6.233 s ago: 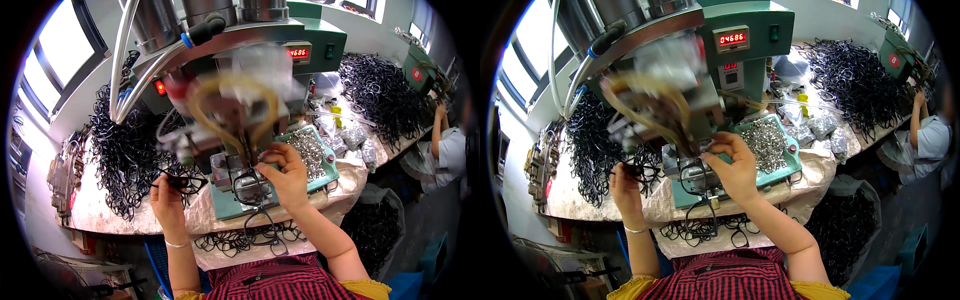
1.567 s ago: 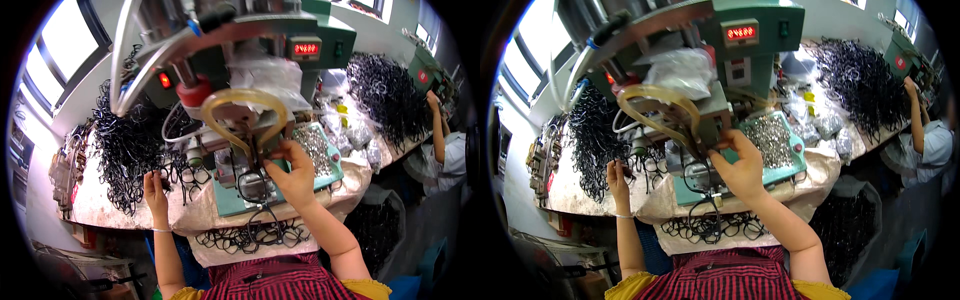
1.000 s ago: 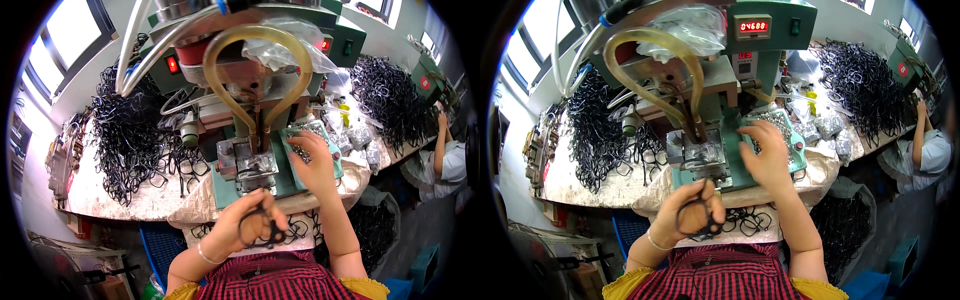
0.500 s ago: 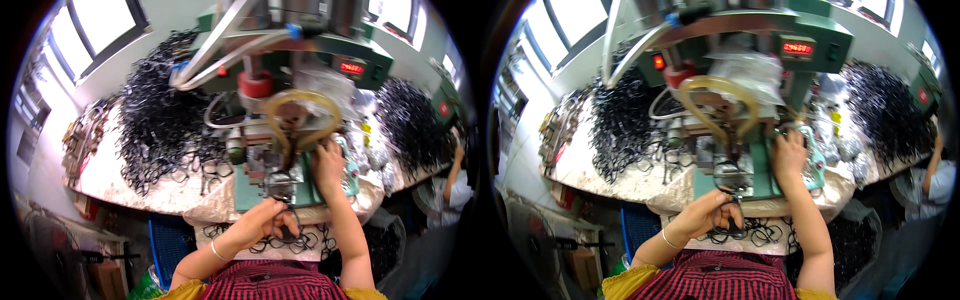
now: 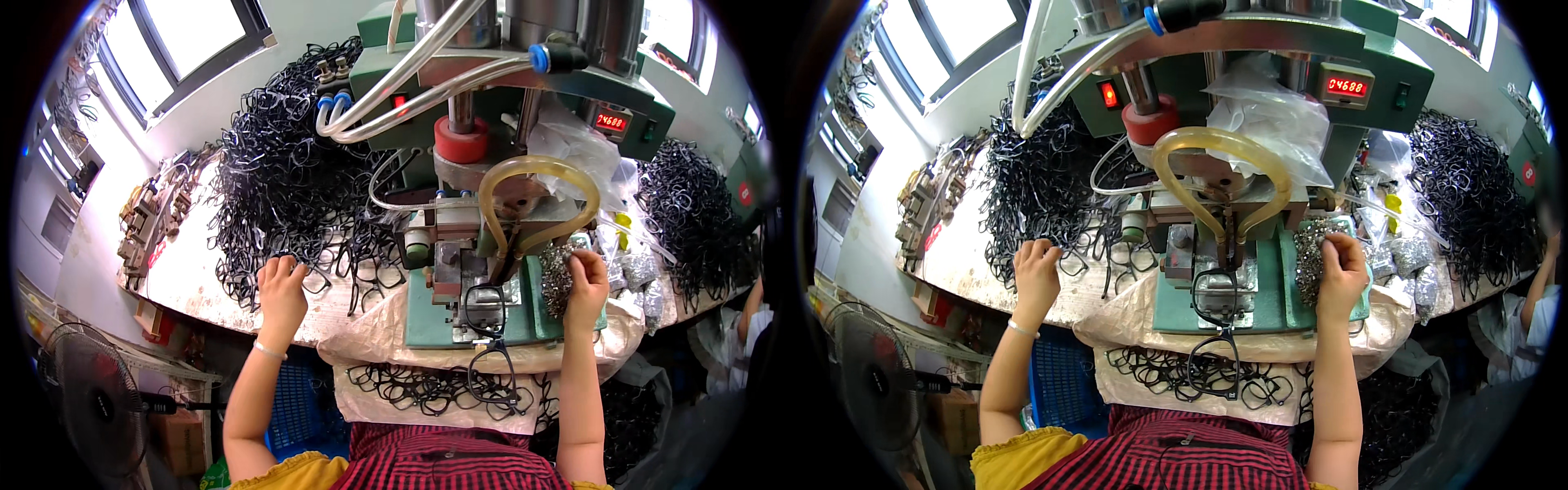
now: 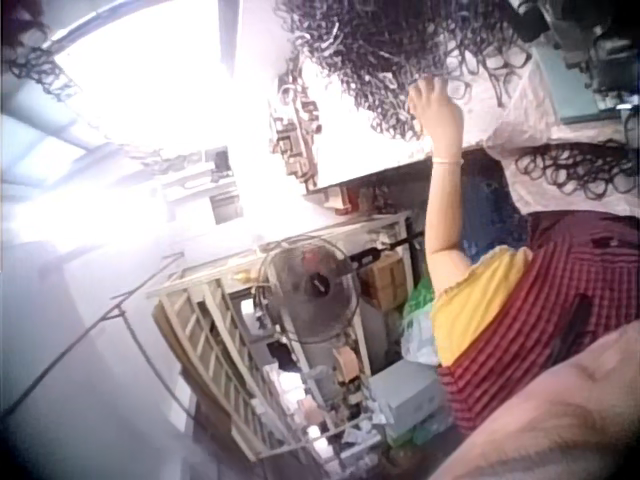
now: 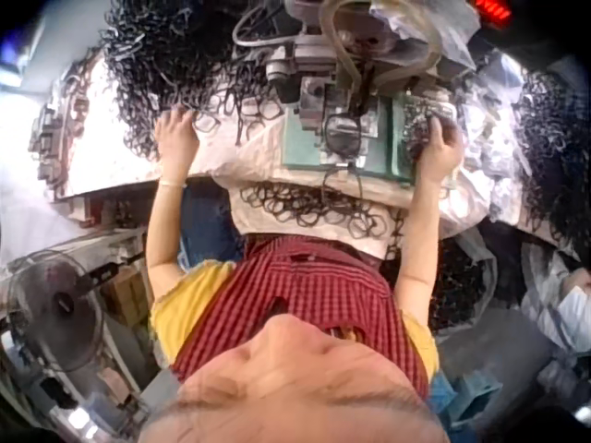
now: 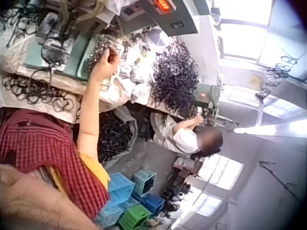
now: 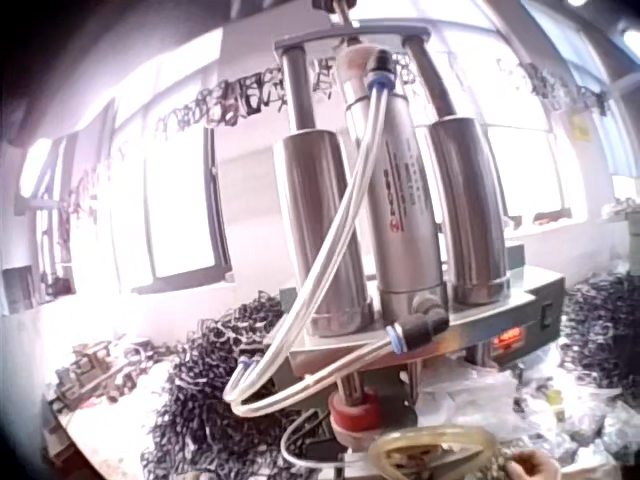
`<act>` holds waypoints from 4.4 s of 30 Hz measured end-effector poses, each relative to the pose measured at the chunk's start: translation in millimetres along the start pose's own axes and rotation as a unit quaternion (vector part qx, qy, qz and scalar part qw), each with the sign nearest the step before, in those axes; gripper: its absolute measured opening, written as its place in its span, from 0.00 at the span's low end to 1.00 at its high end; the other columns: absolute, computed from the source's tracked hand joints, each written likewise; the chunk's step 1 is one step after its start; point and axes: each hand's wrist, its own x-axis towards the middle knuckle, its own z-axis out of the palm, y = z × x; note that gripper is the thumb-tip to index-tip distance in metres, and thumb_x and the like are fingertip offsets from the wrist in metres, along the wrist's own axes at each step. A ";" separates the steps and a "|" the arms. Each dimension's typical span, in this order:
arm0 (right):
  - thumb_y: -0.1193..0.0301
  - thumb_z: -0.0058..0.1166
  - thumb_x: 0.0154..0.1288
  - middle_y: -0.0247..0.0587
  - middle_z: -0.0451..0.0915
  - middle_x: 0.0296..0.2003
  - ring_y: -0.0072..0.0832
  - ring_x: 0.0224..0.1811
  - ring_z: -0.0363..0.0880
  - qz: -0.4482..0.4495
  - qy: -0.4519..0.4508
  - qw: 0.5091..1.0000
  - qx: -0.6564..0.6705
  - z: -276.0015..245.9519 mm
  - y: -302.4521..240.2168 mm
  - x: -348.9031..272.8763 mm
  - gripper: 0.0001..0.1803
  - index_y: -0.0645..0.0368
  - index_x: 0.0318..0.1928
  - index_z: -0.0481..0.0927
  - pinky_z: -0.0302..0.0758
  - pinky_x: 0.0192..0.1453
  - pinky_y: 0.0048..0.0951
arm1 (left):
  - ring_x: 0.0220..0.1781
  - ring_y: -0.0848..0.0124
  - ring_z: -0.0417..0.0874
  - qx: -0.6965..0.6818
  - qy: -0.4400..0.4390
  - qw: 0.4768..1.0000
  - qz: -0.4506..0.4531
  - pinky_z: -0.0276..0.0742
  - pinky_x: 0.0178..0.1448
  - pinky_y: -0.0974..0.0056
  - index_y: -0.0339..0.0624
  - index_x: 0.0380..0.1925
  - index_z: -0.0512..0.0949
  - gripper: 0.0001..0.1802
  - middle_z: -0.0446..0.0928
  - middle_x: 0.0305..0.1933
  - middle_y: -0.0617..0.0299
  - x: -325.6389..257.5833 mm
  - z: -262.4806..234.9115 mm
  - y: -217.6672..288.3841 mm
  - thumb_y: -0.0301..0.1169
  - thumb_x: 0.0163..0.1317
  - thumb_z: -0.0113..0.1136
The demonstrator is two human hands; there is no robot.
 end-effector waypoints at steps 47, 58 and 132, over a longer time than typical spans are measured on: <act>0.78 0.66 0.61 0.38 0.82 0.40 0.22 0.49 0.78 0.027 -0.192 0.976 0.095 85.0 -89.7 -64.3 0.33 0.67 0.65 0.66 0.71 0.58 0.25 | 0.30 0.67 0.70 -0.782 0.149 0.595 -0.113 0.68 0.45 0.64 0.43 0.36 0.62 0.16 0.74 0.27 0.49 84.7 -141.3 199.1 0.38 0.79 0.28; 0.81 0.66 0.61 0.37 0.82 0.41 0.20 0.47 0.79 0.025 -0.135 0.981 0.139 87.3 -88.1 -74.4 0.32 0.68 0.64 0.68 0.74 0.54 0.20 | 0.33 0.61 0.80 -0.676 0.265 0.683 -0.084 0.75 0.48 0.62 0.37 0.38 0.65 0.15 0.81 0.33 0.39 105.6 -127.3 193.4 0.35 0.79 0.31; 0.80 0.61 0.66 0.34 0.83 0.37 0.21 0.40 0.79 -0.085 -0.041 0.970 -0.225 -1.5 -3.5 -25.0 0.05 0.64 0.42 0.84 0.74 0.51 0.24 | 0.76 0.32 0.55 -0.123 -0.081 0.850 -0.505 0.45 0.79 0.36 0.39 0.72 0.65 0.55 0.54 0.79 0.39 14.9 140.9 -37.7 0.76 0.61 0.43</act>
